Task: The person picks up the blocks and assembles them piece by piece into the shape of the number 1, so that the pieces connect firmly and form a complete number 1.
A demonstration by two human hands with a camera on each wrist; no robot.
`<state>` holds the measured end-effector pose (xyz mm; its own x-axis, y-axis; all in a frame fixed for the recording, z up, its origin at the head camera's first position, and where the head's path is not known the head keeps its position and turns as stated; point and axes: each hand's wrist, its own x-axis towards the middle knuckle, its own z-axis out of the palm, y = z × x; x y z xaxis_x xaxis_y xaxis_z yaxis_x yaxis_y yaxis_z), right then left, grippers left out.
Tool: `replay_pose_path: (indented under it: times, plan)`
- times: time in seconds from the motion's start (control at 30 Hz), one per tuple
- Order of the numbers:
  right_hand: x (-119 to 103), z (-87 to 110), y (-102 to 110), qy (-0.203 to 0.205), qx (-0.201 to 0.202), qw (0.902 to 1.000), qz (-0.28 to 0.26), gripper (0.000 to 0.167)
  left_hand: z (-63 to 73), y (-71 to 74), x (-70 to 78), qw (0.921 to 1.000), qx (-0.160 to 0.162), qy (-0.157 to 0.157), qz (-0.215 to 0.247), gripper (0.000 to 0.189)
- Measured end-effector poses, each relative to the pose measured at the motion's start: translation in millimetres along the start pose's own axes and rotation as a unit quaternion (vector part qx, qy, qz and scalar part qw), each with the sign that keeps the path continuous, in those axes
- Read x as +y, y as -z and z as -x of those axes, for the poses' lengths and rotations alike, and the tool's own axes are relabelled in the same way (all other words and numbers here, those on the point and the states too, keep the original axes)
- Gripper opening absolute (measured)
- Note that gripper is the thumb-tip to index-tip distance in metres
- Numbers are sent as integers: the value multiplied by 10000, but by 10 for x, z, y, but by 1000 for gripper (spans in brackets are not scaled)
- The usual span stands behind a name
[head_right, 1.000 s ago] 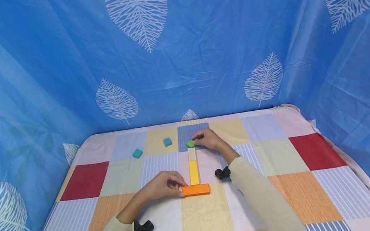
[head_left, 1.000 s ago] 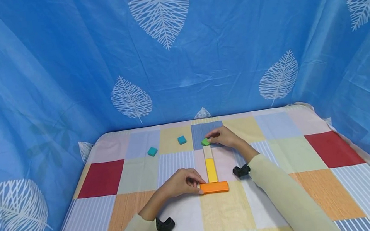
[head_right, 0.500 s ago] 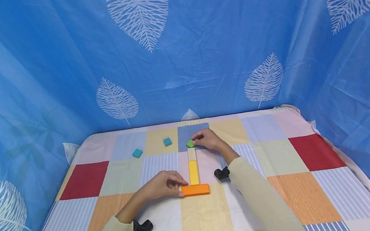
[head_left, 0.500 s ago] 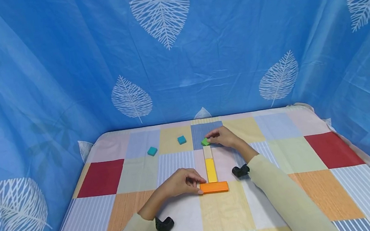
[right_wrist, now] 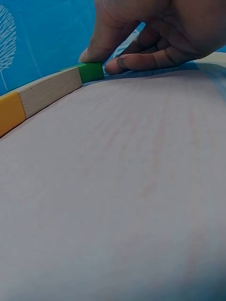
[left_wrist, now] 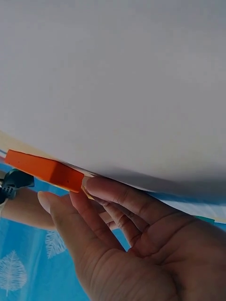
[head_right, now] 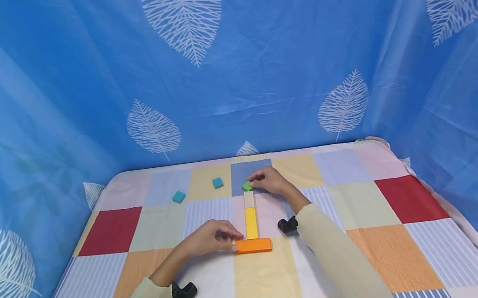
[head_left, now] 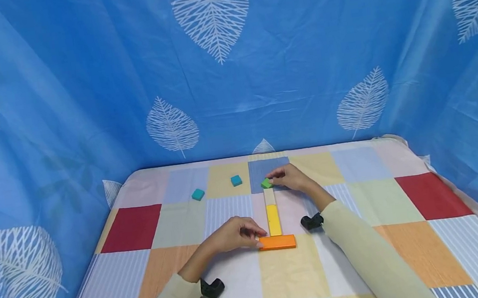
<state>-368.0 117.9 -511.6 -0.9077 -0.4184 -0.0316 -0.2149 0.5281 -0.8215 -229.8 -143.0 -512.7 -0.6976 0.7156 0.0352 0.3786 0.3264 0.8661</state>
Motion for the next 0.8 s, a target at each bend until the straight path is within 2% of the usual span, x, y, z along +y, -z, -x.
replay_pose_path:
  times: [0.13, 0.23, 0.33, 0.57, 0.8]
  plan:
    - [-9, -4, -4, 43, 3, 10000, -50, 26, -3, 40, 19, 9999, -64, 19, -88, 27]
    - [0, -1, -6, 45, -10, 10000, -75, 25, -5, 78, 39, 9996, -36, 155, -227, 25]
    - [1, 1, -3, 2, -22, 10000, -65, 25, -2, 137, 51, 9986, 133, 335, -390, 24]
    - [-4, 6, -4, -61, 45, 10000, -10, 25, -31, 356, 37, 9950, 684, 232, -683, 24]
    - [20, 7, -3, 53, 17, 10000, 19, 27, -148, 561, 19, 9875, 1097, 572, -981, 25]
